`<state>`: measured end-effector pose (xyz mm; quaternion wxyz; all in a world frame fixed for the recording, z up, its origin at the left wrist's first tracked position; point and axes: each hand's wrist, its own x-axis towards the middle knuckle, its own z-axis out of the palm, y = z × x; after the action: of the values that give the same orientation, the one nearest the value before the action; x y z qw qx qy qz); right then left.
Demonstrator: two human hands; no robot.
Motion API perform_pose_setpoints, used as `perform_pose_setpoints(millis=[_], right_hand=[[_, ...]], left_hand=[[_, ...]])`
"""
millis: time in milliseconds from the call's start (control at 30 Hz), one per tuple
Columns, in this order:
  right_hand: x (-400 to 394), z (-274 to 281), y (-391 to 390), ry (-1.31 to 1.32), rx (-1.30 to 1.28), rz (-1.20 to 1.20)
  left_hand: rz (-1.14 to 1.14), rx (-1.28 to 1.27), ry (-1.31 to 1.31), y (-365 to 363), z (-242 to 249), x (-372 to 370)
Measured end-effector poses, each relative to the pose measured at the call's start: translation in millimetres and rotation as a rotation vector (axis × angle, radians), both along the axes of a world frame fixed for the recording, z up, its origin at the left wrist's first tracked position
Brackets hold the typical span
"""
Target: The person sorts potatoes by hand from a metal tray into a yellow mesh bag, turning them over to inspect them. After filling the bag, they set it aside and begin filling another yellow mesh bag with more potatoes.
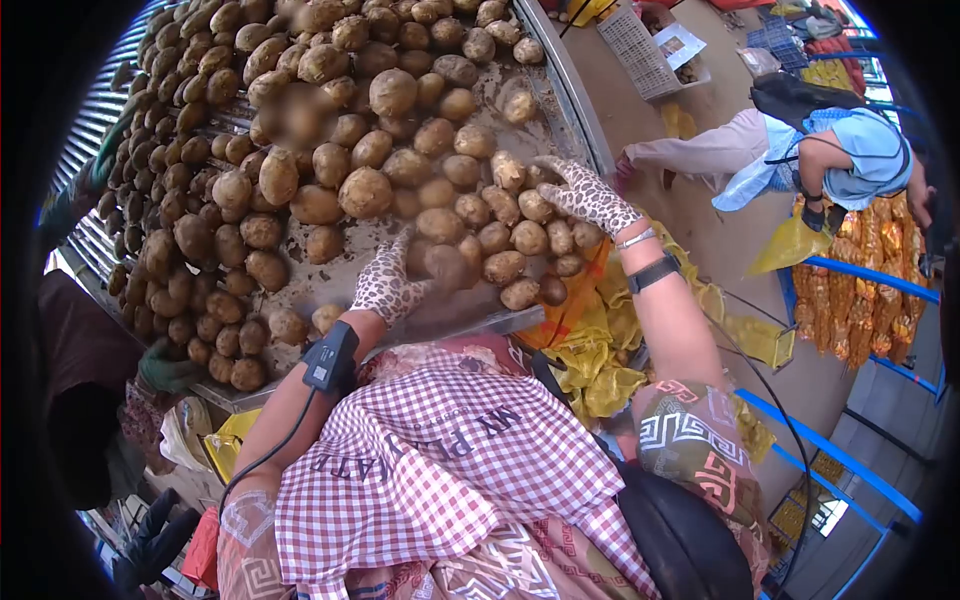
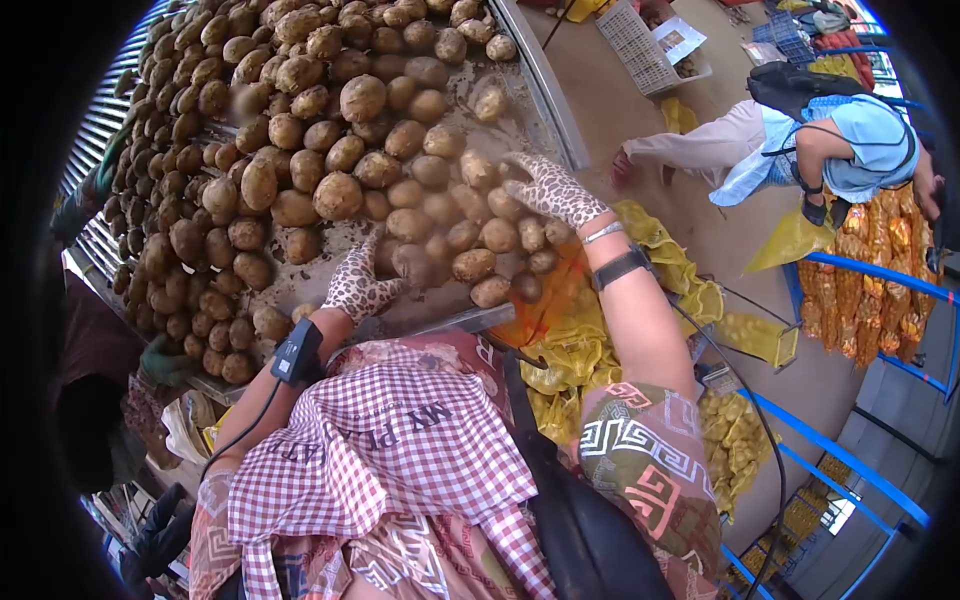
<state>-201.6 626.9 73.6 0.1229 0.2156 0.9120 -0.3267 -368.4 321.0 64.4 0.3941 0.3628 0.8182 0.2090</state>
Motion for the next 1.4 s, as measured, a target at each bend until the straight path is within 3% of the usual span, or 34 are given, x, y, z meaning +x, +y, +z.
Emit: perform_pose_setpoints(millis=[100, 267, 333, 500, 600, 667, 700, 767, 800, 867, 900, 933, 1000, 1033, 1100, 1133, 1200, 1267, 1333, 1400], right_hand=[[20, -1, -18, 0.099, -0.016, -0.215], [40, -7, -29, 0.298, -0.062, -0.248], [48, -17, -33, 0.163, -0.182, -0.531], [53, -23, -21, 0.157, -0.016, -0.636], [29, -14, -13, 0.308, 0.324, -0.521], [2, 2, -19, 0.265, 0.33, -0.507], [-7, 2, -20, 0.142, 0.455, -0.451], [-27, 21, -20, -0.169, 0.555, -0.273], [-37, 29, -22, -0.17, 0.55, -0.267], [-54, 35, -23, 0.004, 0.5, -0.306], [-57, 27, -13, 0.165, 0.489, -0.246], [-65, 15, -3, 0.165, 0.486, -0.247], [-84, -8, 16, 0.397, 0.589, -0.119], [-93, 0, 15, 0.396, 0.582, -0.128], [-113, 15, 10, 0.019, 0.276, 0.04], [-121, 10, 1, 0.025, 0.267, 0.046], [-132, 1, -22, -0.003, 0.305, 0.134], [-132, 2, -31, -0.008, 0.283, 0.188], [-123, 7, -33, -0.023, 0.276, 0.387], [-109, 8, -39, -0.026, 0.239, 0.379]], left_hand=[[0.023, 0.019, -0.05, 11, 3, 4], [-0.01, 0.009, -0.06, 31, 8, 2], [-0.034, -0.015, -0.051, 39, 4, 3], [-0.051, 0.027, -0.146, 62, -2, 12], [-0.046, 0.023, -0.245, 79, 3, 22], [-0.072, 0.17, -0.3, 89, -8, 30], [-0.069, 0.17, -0.296, 92, 4, 32], [0.022, 0.572, -0.966, 93, 37, 33], [0.029, 0.569, -0.966, 92, 26, 34], [-0.091, 0.47, -0.702, 85, -8, 39], [-0.081, 0.429, -0.614, 72, 15, 32], [-0.08, 0.426, -0.614, 56, 26, 26], [-0.207, 0.461, 0.255, 26, 36, 13], [-0.215, 0.454, 0.254, 13, 35, 4], [0.155, 0.388, 0.171, -7, 36, -10], [0.159, 0.379, 0.178, -10, 35, -12], [0.268, 0.074, 0.07, -9, 29, -17], [0.188, -0.023, 0.061, -3, 21, -23], [0.223, 0.086, -0.093, 10, 22, -21], [0.141, 0.126, -0.051, 17, 15, -18]])
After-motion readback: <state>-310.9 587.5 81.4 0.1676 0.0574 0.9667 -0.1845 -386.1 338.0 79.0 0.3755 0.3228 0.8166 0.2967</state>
